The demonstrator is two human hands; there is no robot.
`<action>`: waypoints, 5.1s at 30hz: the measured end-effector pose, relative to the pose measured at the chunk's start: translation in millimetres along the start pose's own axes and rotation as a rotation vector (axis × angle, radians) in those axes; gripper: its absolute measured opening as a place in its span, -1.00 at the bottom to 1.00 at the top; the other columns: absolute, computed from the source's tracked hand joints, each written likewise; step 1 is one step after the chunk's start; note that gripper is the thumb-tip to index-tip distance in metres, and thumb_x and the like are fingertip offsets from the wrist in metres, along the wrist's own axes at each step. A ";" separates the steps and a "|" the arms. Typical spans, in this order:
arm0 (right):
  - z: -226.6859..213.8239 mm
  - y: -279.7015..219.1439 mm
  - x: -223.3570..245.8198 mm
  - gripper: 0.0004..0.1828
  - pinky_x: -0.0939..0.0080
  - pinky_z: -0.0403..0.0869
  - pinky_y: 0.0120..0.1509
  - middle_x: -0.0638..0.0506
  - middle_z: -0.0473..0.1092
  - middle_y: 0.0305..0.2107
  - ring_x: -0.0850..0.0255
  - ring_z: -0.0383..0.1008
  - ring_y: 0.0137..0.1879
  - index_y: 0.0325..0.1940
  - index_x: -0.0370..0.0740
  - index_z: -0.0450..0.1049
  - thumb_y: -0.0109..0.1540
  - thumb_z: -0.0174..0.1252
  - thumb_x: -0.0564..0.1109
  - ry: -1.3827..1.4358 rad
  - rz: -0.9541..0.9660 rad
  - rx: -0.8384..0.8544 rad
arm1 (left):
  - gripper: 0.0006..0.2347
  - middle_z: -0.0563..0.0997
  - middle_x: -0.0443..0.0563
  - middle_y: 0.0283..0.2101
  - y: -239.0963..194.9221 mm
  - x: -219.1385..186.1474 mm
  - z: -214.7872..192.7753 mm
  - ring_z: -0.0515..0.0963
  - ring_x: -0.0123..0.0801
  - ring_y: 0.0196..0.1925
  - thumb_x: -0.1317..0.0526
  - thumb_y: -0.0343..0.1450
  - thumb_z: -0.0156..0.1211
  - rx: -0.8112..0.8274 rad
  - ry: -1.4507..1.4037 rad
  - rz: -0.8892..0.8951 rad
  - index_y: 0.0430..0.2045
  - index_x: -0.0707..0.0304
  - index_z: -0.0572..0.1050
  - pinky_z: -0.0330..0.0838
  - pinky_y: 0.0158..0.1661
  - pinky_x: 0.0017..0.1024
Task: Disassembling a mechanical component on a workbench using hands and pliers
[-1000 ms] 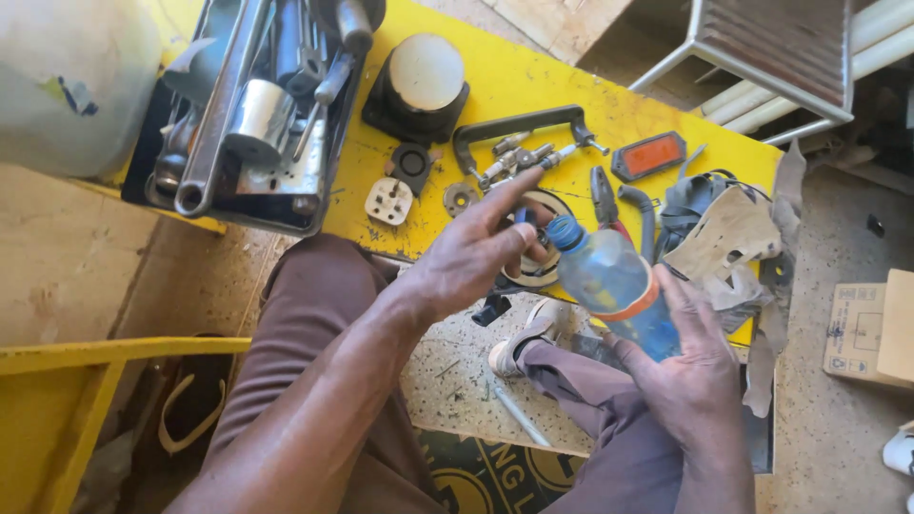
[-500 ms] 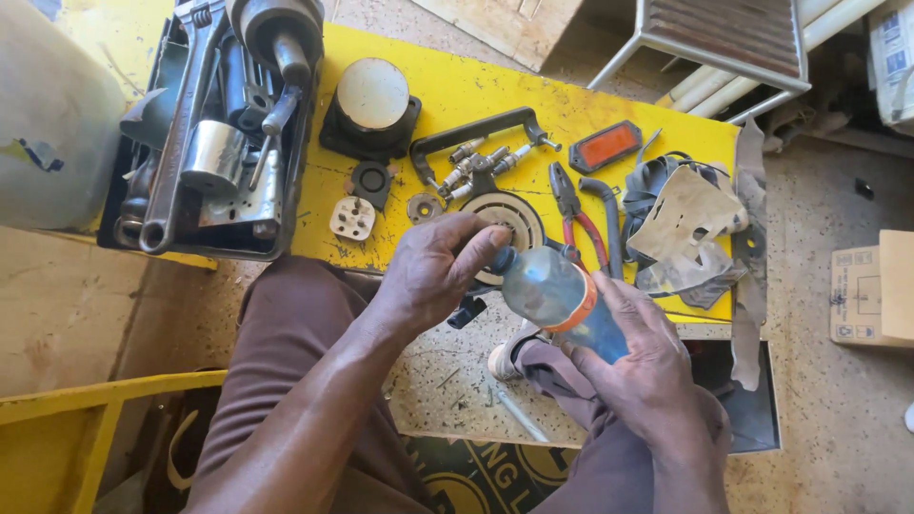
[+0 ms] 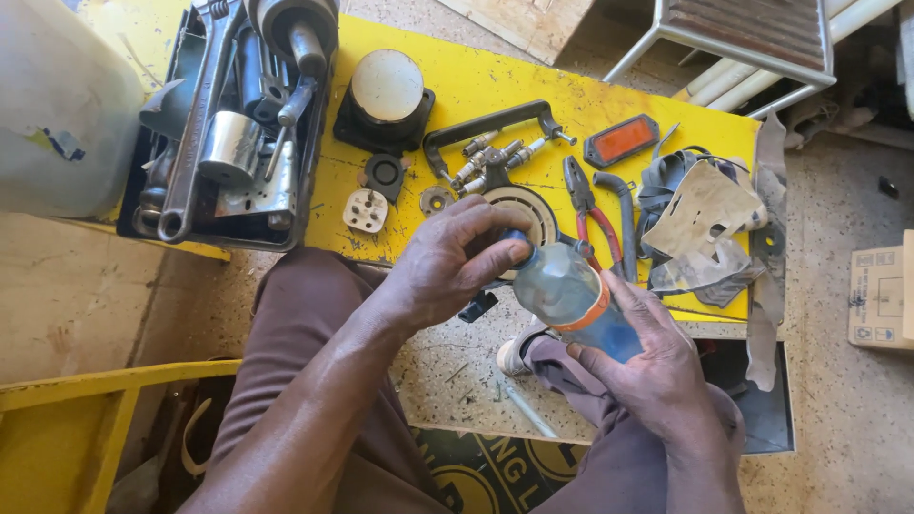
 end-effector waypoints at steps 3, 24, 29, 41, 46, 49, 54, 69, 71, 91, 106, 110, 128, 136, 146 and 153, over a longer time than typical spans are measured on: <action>4.9 -0.5 -2.4 0.05 0.11 0.28 0.55 -0.03 0.39 0.34 0.11 0.39 0.45 0.54 -0.06 0.34 0.00 0.53 0.17 -0.035 -0.078 -0.004 | -0.76 0.62 -0.16 -0.37 0.7 -0.3 3.2 0.49 -0.52 -0.43 -0.06 0.39 0.39 -0.052 -0.072 -0.366 -0.39 0.07 0.63 0.39 -0.47 -0.48; 12.3 -5.0 12.1 0.05 0.17 0.22 0.59 -0.01 0.40 0.39 0.18 0.36 0.50 0.51 0.02 0.38 -0.05 0.59 0.09 0.107 0.001 0.101 | -0.62 0.50 0.08 0.11 -22.7 -27.8 -33.0 0.53 -0.18 0.19 0.26 0.54 -0.04 0.114 -0.061 0.060 0.28 0.26 0.48 0.43 0.20 -0.23; 13.2 -4.8 12.8 0.06 0.15 0.21 0.60 -0.01 0.39 0.40 0.18 0.34 0.52 0.51 0.01 0.37 -0.06 0.59 0.09 0.119 0.001 0.110 | -0.67 0.48 0.06 -0.02 -25.1 -17.5 -34.3 0.54 -0.15 0.06 0.18 0.60 0.06 0.157 0.083 0.046 0.28 0.14 0.47 0.43 0.09 -0.26; 14.0 -8.3 3.6 0.06 0.07 0.26 0.57 0.01 0.40 0.35 0.13 0.36 0.48 0.53 0.10 0.36 -0.05 0.58 0.16 0.081 -0.001 0.119 | -0.68 0.59 0.01 0.00 -27.6 -13.7 -32.8 0.59 -0.28 0.05 0.10 0.51 0.21 0.187 0.029 -0.029 0.14 0.12 0.57 0.47 0.04 -0.36; 18.3 -7.0 4.2 0.09 0.13 0.22 0.60 -0.02 0.40 0.38 0.16 0.35 0.50 0.52 0.01 0.36 -0.06 0.60 0.12 0.167 0.013 0.150 | -0.48 0.54 -0.02 0.35 -31.0 -34.5 -34.9 0.47 -0.27 0.45 0.56 0.36 0.02 0.208 -0.327 0.038 0.12 -0.10 0.59 0.44 0.43 -0.27; 19.3 -6.5 7.0 0.06 0.11 0.26 0.56 0.02 0.41 0.38 0.17 0.36 0.50 0.52 0.10 0.37 -0.05 0.58 0.16 0.135 -0.009 0.156 | -0.63 0.63 -0.02 0.13 -26.9 -44.0 -38.1 0.59 -0.41 0.13 -0.08 0.52 0.12 0.030 -0.140 -0.101 0.12 0.03 0.61 0.40 -0.10 -0.51; 22.5 -10.6 11.1 0.05 0.11 0.23 0.60 0.03 0.42 0.38 0.18 0.36 0.51 0.51 0.06 0.38 -0.05 0.62 0.05 0.143 -0.104 0.204 | -0.79 0.69 0.06 -0.20 -40.0 -50.9 -41.7 0.67 -0.15 -0.19 0.10 0.53 0.16 0.165 0.234 -0.106 -0.15 0.20 0.64 0.49 -0.17 -0.24; 34.3 -24.7 57.5 0.09 0.14 0.26 0.60 0.00 0.47 0.31 0.19 0.41 0.47 0.39 -0.17 0.50 -0.24 0.65 -0.04 0.301 -0.162 0.227 | -0.64 0.58 0.13 0.15 -116.8 -129.5 -98.4 0.67 -0.02 0.14 0.04 0.66 -0.09 0.147 0.194 -0.009 0.37 0.05 0.34 0.51 0.15 -0.20; 37.4 -28.3 98.5 0.12 0.09 0.30 0.58 -0.06 0.47 0.32 0.14 0.42 0.47 0.40 -0.19 0.48 -0.26 0.63 -0.05 0.321 -0.222 0.191 | -0.59 0.59 0.10 0.12 -122.9 -149.0 -116.5 0.67 -0.10 0.02 -0.07 0.57 -0.02 0.085 0.256 -0.020 0.28 0.03 0.34 0.56 -0.01 -0.23; 56.1 -24.6 152.6 -0.77 0.08 0.54 0.24 -0.30 0.60 -0.04 0.00 0.63 0.05 0.18 -0.56 0.66 0.47 0.35 -0.32 0.125 -0.380 -0.278 | -0.71 0.66 -0.05 -0.07 -269.0 37.5 -201.7 0.67 -0.18 -0.23 -0.01 0.46 0.30 -0.398 0.855 -0.587 0.02 -0.08 0.49 0.51 -0.44 -0.29; 30.2 67.2 77.6 -0.84 0.24 0.53 0.21 -0.11 0.60 -0.10 0.22 0.57 -0.02 0.10 -0.37 0.66 0.47 0.28 -0.26 0.159 -0.228 -0.476 | -0.76 0.60 0.12 0.02 -309.9 312.6 -116.6 0.69 0.22 -0.06 -0.01 0.45 0.24 -0.131 0.802 -1.105 -0.06 -0.09 0.48 0.55 -0.08 0.16; 15.3 91.2 55.1 -0.84 0.21 0.62 -0.06 -0.18 0.58 -0.24 0.13 0.63 -0.18 0.14 -0.47 0.61 0.52 0.20 -0.31 0.246 -0.177 -0.552 | -0.66 0.58 0.20 0.05 -297.6 294.9 -119.2 0.71 0.25 -0.03 -0.05 0.45 0.24 -0.087 0.875 -1.178 0.07 -0.06 0.47 0.57 -0.10 0.18; 29.4 144.5 20.7 -0.81 0.17 0.66 -0.07 -0.07 0.63 -0.19 0.15 0.63 -0.07 -0.01 -0.18 0.68 0.36 0.27 -0.08 0.263 -0.183 -0.302 | -0.64 0.67 -0.03 0.17 -113.0 -30.0 -107.9 0.69 0.03 0.16 -0.17 0.55 -0.11 -0.006 0.960 -1.415 0.10 -0.27 0.58 0.55 0.05 0.00; 44.2 149.4 17.7 -0.85 0.03 0.63 -0.17 -0.11 0.59 -0.40 0.14 0.63 -0.26 -0.06 -0.14 0.72 0.29 0.40 -0.15 0.369 -0.119 -0.231 | -0.88 0.70 0.06 -0.29 -8.1 -1.4 4.3 0.75 0.15 -0.25 0.07 0.45 0.25 -0.341 0.788 -0.481 -0.23 -0.12 0.68 0.63 -0.24 0.08; 41.7 149.1 29.9 -0.78 0.03 0.60 -0.11 -0.12 0.58 -0.43 0.17 0.57 -0.28 -0.04 -0.07 0.75 0.25 0.32 -0.12 0.256 0.089 0.064 | -0.80 0.70 0.02 -0.19 17.2 55.8 22.0 0.73 0.04 -0.05 0.03 0.42 0.30 -0.117 0.437 -0.481 -0.11 -0.16 0.64 0.64 -0.05 -0.01; 43.9 155.4 37.6 -0.76 -0.13 0.62 0.02 -0.29 0.60 -0.26 -0.11 0.65 -0.11 0.02 -0.21 0.73 0.32 0.27 -0.14 0.236 0.114 0.147 | -0.80 0.71 0.07 -0.07 20.5 71.2 33.2 0.71 0.11 0.02 0.05 0.42 0.30 0.041 0.365 -0.504 -0.11 -0.12 0.65 0.61 -0.03 0.06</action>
Point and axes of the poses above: each hand's wrist, its own y-axis towards the middle knuckle, its own z-axis out of the palm, x = y × z, the point moved 2 cm from there along y, towards the middle knuckle
